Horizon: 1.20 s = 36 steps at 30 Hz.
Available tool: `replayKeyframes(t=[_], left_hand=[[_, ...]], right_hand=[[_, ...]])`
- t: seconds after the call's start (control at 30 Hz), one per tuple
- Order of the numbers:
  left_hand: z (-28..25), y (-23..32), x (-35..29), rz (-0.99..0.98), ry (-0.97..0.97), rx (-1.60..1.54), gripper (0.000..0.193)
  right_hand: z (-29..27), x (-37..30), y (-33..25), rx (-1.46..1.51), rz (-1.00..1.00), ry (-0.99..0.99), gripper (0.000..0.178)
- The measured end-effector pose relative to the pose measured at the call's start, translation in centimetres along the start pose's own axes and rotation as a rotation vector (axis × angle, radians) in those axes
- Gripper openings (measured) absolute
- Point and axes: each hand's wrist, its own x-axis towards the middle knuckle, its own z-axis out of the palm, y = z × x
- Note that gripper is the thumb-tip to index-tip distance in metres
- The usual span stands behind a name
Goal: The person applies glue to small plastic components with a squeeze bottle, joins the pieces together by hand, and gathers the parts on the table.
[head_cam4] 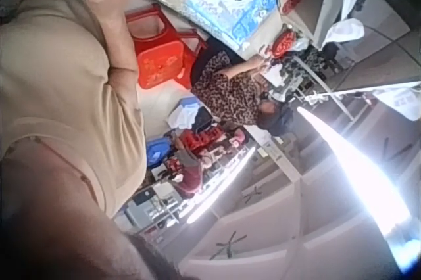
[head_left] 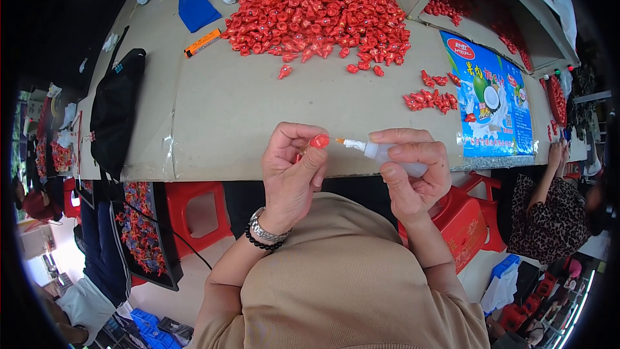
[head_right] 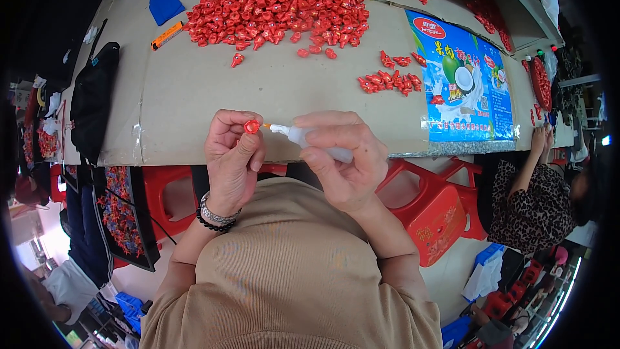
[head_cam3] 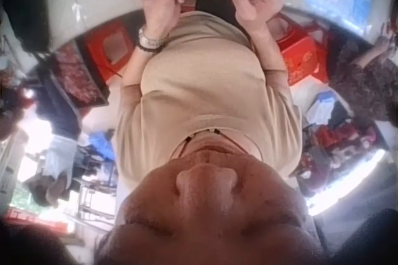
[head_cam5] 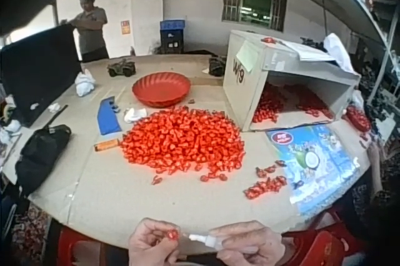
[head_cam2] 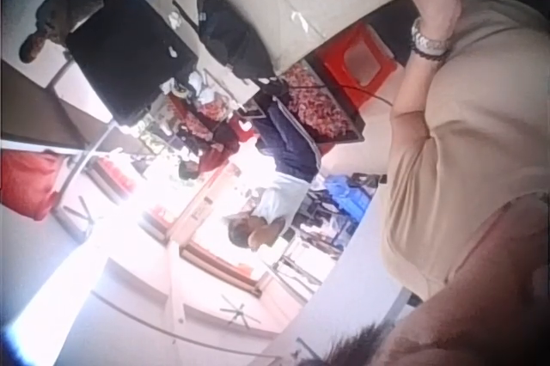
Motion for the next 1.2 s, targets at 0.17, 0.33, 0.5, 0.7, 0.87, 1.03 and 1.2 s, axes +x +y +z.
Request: replayKeyframes(t=[0.17, 0.33, 0.5, 0.7, 0.87, 1.03, 1.2], left_hand=[[0.2, 0.1, 0.0, 0.024, 0.032, -0.015, 0.02], [0.1, 0.1, -0.1, 0.05, 0.034, -0.003, 0.021], [0.0, 0.0, -0.1, 0.052, 0.035, 0.009, 0.022], [-0.1, 0.0, -0.2, 0.051, 0.044, 0.009, 0.023], [0.2, 0.3, 0.0, -0.01, 0.05, -0.02, 0.019], [-0.1, -0.1, 0.1, -0.078, -0.004, -0.133, 0.019], [-0.2, -0.2, 0.1, -0.087, -0.05, -0.16, 0.018]], right_hand=[[0.0, -0.1, 0.3, -0.006, -0.006, -0.011, 0.015], [0.0, -0.1, 0.2, 0.022, -0.002, 0.01, 0.015], [0.0, -0.2, 0.1, 0.035, 0.009, 0.012, 0.015], [0.1, -0.3, 0.1, 0.021, 0.03, -0.005, 0.015], [0.0, -0.4, -0.1, 0.078, 0.101, 0.0, 0.015], [0.4, -0.5, 0.6, 0.408, 0.332, 0.127, 0.017], [0.4, -0.6, 0.9, 0.48, 0.363, 0.137, 0.017]])
